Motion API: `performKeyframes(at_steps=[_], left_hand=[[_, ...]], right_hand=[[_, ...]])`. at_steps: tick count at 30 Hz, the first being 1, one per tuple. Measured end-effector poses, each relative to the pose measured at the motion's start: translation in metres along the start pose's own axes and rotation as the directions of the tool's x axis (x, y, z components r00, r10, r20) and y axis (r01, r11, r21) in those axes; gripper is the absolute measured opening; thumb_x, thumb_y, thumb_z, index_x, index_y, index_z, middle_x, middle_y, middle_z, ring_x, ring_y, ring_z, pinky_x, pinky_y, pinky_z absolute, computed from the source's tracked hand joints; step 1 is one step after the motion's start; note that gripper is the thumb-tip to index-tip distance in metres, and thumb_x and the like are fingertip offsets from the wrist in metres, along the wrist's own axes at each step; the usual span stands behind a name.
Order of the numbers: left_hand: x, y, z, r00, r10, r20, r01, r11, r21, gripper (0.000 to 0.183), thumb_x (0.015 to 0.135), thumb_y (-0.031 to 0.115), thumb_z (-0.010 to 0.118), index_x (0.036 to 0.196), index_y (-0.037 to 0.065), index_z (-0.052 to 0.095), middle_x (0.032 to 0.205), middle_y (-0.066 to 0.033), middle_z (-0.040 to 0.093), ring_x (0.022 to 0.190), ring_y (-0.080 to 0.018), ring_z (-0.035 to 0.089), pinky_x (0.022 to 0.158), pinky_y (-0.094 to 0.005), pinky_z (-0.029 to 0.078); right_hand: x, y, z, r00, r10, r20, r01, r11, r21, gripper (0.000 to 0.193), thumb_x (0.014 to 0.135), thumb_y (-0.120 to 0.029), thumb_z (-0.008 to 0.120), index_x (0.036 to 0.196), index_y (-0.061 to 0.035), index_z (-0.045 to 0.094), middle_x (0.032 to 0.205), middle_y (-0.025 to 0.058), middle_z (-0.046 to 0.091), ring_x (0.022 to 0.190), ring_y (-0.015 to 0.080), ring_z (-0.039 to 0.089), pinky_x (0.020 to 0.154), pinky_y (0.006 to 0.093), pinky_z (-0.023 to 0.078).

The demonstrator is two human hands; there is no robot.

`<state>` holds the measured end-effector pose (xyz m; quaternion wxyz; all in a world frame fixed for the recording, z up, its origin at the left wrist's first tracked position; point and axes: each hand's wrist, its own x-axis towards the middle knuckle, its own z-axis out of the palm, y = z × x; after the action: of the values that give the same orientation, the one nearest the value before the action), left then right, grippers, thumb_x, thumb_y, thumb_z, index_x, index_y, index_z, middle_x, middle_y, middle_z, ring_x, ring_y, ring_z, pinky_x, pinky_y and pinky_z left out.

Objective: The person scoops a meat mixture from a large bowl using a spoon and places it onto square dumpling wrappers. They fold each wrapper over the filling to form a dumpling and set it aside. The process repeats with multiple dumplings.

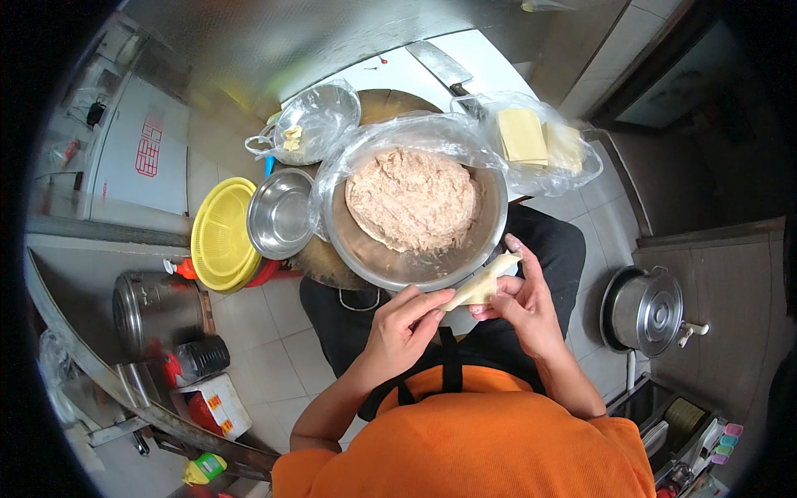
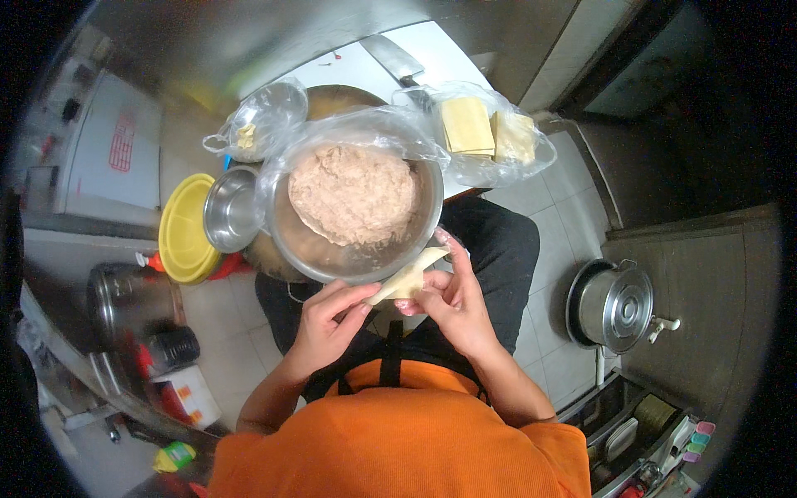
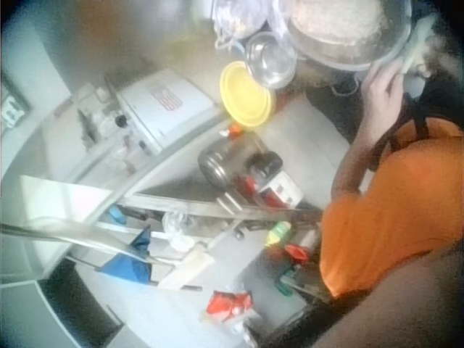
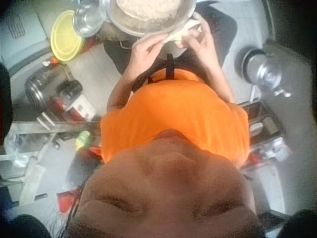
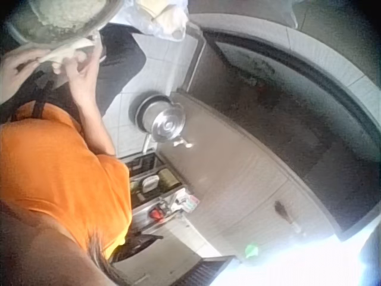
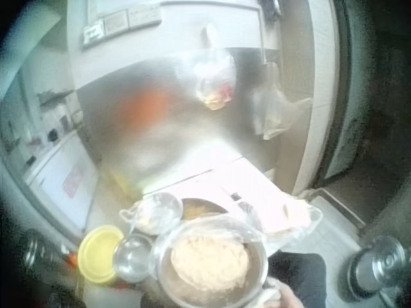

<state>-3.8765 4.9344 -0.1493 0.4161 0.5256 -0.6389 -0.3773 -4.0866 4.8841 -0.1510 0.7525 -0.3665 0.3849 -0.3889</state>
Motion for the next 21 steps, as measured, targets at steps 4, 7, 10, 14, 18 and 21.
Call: performKeyframes(at_steps=[4, 7, 10, 14, 18, 21], left_hand=[[-0.002, -0.005, 0.002, 0.997, -0.065, 0.028, 0.067, 0.995, -0.069, 0.032, 0.088, -0.006, 0.063, 0.119, 0.001, 0.067, 0.088, -0.007, 0.062, 0.069, -0.0113, 0.057, 0.062, -0.0245, 0.046], [-0.005, -0.01, 0.003, 0.99, -0.132, 0.047, 0.138, 0.974, -0.18, 0.031, 0.088, -0.006, 0.064, 0.118, 0.0, 0.067, 0.089, -0.006, 0.062, 0.073, -0.0095, 0.057, 0.065, -0.0231, 0.046], [-0.009, -0.014, 0.003, 0.983, -0.162, 0.088, 0.177, 0.964, -0.201, 0.03, 0.088, -0.005, 0.064, 0.117, 0.0, 0.067, 0.089, -0.0057, 0.063, 0.074, -0.0095, 0.058, 0.066, -0.0235, 0.047], [-0.013, -0.014, 0.004, 0.975, -0.167, 0.144, 0.192, 0.966, -0.175, 0.03, 0.087, -0.004, 0.064, 0.117, 0.0, 0.066, 0.088, -0.0061, 0.063, 0.074, -0.0109, 0.059, 0.066, -0.0254, 0.047], [-0.014, -0.013, 0.0, 0.973, -0.124, 0.196, 0.142, 0.986, -0.082, 0.03, 0.088, -0.001, 0.064, 0.118, 0.001, 0.065, 0.085, -0.0079, 0.061, 0.072, -0.0152, 0.059, 0.065, -0.0281, 0.048], [-0.015, -0.011, -0.015, 0.96, -0.116, 0.256, 0.129, 0.991, -0.032, 0.037, 0.088, 0.001, 0.064, 0.125, 0.003, 0.061, 0.084, -0.0092, 0.06, 0.071, -0.0183, 0.06, 0.065, -0.0296, 0.048]], right_hand=[[-0.008, 0.005, 0.009, 0.986, -0.167, -0.008, 0.164, 0.975, -0.153, 0.084, 0.087, 0.014, 0.053, 0.157, -0.0124, 0.013, 0.106, 0.0153, 0.066, 0.094, 0.0219, 0.069, 0.082, 0.034, 0.059], [-0.01, 0.0, 0.008, 0.939, -0.323, 0.121, 0.328, 0.727, -0.604, 0.083, 0.084, 0.015, 0.056, 0.155, -0.0124, 0.025, 0.103, 0.016, 0.065, 0.095, 0.0217, 0.069, 0.081, 0.0324, 0.057], [-0.006, -0.005, 0.007, 0.845, -0.434, 0.313, 0.468, 0.315, -0.826, 0.059, 0.08, 0.009, 0.066, 0.135, -0.0082, 0.056, 0.09, 0.013, 0.064, 0.083, 0.0261, 0.068, 0.073, 0.034, 0.055], [-0.002, -0.008, 0.004, 0.811, -0.366, 0.456, 0.491, 0.004, -0.871, 0.036, 0.076, -0.008, 0.075, 0.112, -0.0078, 0.068, 0.079, 0.006, 0.06, 0.072, 0.0249, 0.063, 0.063, 0.0355, 0.053], [-0.002, -0.006, 0.002, 0.792, -0.277, 0.544, 0.534, -0.118, -0.837, 0.023, 0.078, -0.013, 0.073, 0.1, -0.0093, 0.069, 0.077, 0.0044, 0.057, 0.072, 0.0219, 0.061, 0.061, 0.0336, 0.051], [-0.002, -0.004, 0.001, 0.753, -0.26, 0.605, 0.577, -0.183, -0.796, 0.018, 0.075, -0.01, 0.075, 0.092, -0.0086, 0.068, 0.078, 0.003, 0.057, 0.069, 0.0206, 0.059, 0.058, 0.0326, 0.049]])
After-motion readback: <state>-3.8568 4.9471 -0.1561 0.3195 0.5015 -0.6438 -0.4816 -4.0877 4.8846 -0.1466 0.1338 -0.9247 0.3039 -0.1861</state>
